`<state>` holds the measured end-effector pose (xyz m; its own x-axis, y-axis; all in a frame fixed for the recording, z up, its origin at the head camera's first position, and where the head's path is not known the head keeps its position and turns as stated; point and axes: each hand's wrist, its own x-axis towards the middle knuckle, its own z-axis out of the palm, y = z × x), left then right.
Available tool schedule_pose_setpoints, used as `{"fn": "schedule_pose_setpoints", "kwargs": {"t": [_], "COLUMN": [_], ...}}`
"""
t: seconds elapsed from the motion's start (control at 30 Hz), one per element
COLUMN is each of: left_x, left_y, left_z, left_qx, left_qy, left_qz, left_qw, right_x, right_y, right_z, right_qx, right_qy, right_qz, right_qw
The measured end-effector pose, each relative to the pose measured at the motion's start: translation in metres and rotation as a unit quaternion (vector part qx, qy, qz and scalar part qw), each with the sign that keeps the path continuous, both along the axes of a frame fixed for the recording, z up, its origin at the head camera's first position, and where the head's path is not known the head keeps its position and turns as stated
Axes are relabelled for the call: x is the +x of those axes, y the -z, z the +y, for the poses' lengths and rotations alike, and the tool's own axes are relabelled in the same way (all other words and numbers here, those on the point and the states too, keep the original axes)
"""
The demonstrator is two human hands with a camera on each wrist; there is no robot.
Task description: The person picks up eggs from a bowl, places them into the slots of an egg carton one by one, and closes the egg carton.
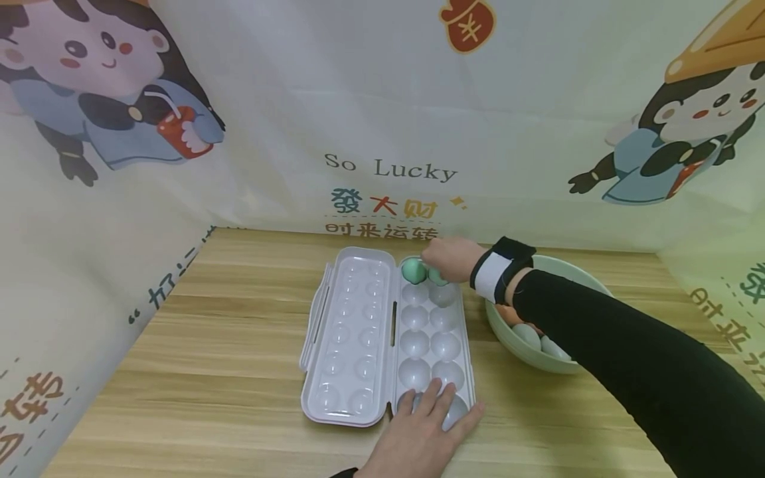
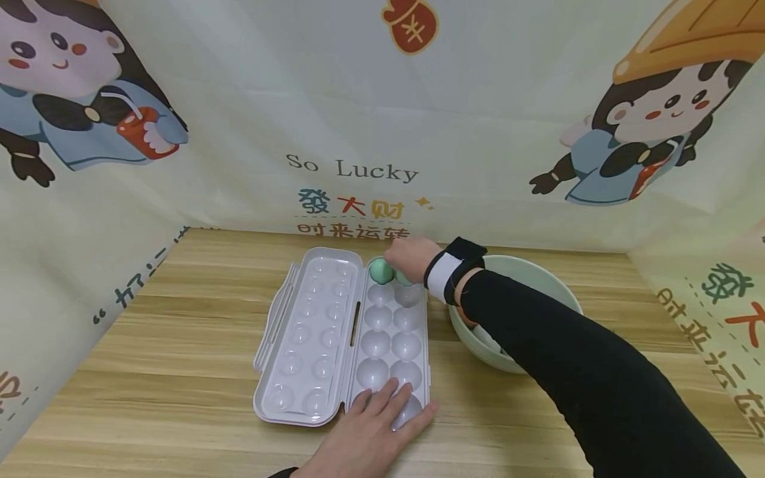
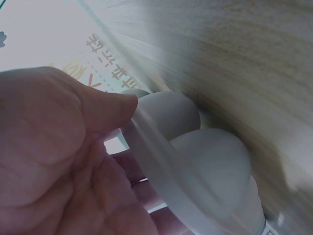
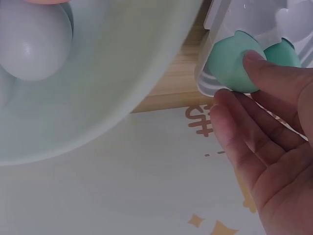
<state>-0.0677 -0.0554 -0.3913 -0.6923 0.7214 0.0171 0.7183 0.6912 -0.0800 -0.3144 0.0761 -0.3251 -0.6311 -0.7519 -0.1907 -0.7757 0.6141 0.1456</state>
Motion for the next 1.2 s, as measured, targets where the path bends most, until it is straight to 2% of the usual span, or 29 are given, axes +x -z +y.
{"fn": "schedule_pose_setpoints", "kwargs": {"t": [0.27,0.6,0.9,1.2], "left_x": [0.0008,-0.0006,0.0002,-0.0002], "left_y": [0.0020,0.0004,0.0010,0.0004], "left_z": [0.0005,0.0017,0.0011,0.0006], "left_qx": [-0.002,-0.012,-0.002,0.001], "left_qy": [0.001,0.000,0.000,0.000], "left_qz": [0.011,0.002,0.011,-0.005], "left_qw": [0.9999,0.9999,0.9999,1.0000], "right_x": [-0.0025,-0.0006,0.0001,0.0027], "right_y": [0.0032,0.0004,-0.0009,-0.0036], "right_z": [-0.0008,-0.0040,-0.0027,-0.0028], "right_qx": [0.004,0.012,0.011,0.012], "right_qy": [0.002,0.006,0.012,0.011], "right_qz": [0.005,0.006,0.002,0.004], "right_qw": [1.000,1.000,1.000,1.000]}}
